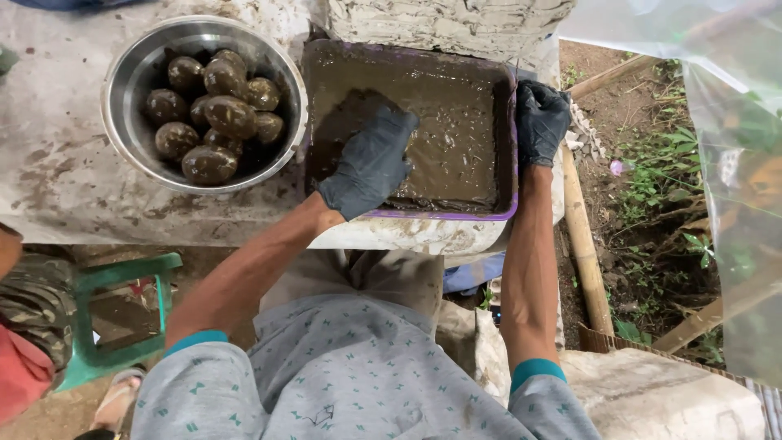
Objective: Coating duck eggs in a salted mud mixture for preservation, placing them into a bowl once covered.
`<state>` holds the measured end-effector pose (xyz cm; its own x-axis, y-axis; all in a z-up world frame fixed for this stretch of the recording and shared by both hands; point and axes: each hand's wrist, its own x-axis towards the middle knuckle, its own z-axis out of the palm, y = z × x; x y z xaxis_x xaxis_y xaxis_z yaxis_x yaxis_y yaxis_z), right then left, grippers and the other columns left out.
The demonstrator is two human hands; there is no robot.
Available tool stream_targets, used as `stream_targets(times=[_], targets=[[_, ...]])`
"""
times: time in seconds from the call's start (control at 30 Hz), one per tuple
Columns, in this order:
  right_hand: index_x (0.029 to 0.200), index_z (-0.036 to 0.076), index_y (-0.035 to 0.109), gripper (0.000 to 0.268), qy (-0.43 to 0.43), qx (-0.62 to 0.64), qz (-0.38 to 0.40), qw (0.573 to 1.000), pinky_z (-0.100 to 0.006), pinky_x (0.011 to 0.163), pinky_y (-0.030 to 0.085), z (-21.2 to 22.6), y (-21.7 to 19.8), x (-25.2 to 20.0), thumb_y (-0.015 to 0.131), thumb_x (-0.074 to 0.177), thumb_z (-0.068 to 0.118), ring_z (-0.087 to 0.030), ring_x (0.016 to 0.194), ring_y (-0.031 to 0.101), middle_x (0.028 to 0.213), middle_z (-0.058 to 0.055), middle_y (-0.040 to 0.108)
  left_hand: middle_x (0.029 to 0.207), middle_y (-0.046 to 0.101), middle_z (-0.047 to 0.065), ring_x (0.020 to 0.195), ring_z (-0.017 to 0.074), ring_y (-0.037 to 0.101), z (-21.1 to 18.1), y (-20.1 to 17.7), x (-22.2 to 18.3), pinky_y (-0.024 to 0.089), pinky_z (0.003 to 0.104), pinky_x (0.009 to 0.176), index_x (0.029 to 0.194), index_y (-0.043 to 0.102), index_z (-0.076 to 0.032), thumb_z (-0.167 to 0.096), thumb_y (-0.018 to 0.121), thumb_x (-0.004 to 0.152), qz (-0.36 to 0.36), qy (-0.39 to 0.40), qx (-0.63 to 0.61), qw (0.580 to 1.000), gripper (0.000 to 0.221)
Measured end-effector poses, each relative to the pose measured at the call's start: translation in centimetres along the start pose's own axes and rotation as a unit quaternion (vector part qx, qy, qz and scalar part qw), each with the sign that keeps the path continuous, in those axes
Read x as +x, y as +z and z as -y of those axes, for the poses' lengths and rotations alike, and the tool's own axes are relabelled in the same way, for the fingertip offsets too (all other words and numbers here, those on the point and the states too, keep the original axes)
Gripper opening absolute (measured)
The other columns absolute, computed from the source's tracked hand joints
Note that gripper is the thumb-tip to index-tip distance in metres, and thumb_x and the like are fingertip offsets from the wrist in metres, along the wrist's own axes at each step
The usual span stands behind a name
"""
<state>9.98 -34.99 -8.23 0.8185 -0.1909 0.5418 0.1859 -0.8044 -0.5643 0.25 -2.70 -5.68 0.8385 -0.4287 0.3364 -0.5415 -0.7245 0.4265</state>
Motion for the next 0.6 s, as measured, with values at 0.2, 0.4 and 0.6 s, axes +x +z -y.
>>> stream_targets(times=[0.2, 0.4, 0.6], targets=[[0.093, 0.017, 0.086, 0.014, -0.011, -0.011, -0.021, 1.0, -0.035, 0.097, 0.049, -0.6, 0.3, -0.1, 0.074, 0.09, 0.023, -0.019, 0.084, 0.077, 0.089, -0.004, 0.083, 0.107, 0.062, 0.015, 0.093, 0.0286, 0.061, -0.2, -7.3, -0.5, 0.048, 0.037, 0.068, 0.115, 0.06, -0.016, 0.008, 0.067, 0.085, 0.009, -0.112, -0.213, 0.971, 0.038], [0.094, 0.021, 0.086, 0.015, 0.024, 0.018, 0.007, 1.0, -0.041, 0.118, 0.025, -0.6, 0.3, 0.0, 0.072, 0.09, 0.026, -0.016, 0.093, 0.079, 0.092, -0.001, 0.083, 0.103, 0.063, 0.013, 0.092, 0.0246, 0.063, 2.4, -11.3, -1.9, 0.053, 0.032, 0.074, 0.112, 0.065, -0.008, -0.019, 0.055, 0.108, -0.125, -0.042, -0.294, 0.947, 0.016], [0.095, 0.019, 0.086, 0.016, 0.039, 0.016, 0.004, 0.999, -0.037, 0.115, 0.033, 0.2, 0.0, 0.0, 0.074, 0.088, 0.027, -0.018, 0.093, 0.079, 0.092, -0.002, 0.083, 0.136, 0.064, 0.021, 0.111, 0.0368, 0.072, 6.3, -9.7, -2.9, 0.069, 0.042, 0.083, 0.152, 0.037, 0.001, -0.02, 0.073, 0.091, -0.109, -0.18, -0.725, 0.656, 0.074]])
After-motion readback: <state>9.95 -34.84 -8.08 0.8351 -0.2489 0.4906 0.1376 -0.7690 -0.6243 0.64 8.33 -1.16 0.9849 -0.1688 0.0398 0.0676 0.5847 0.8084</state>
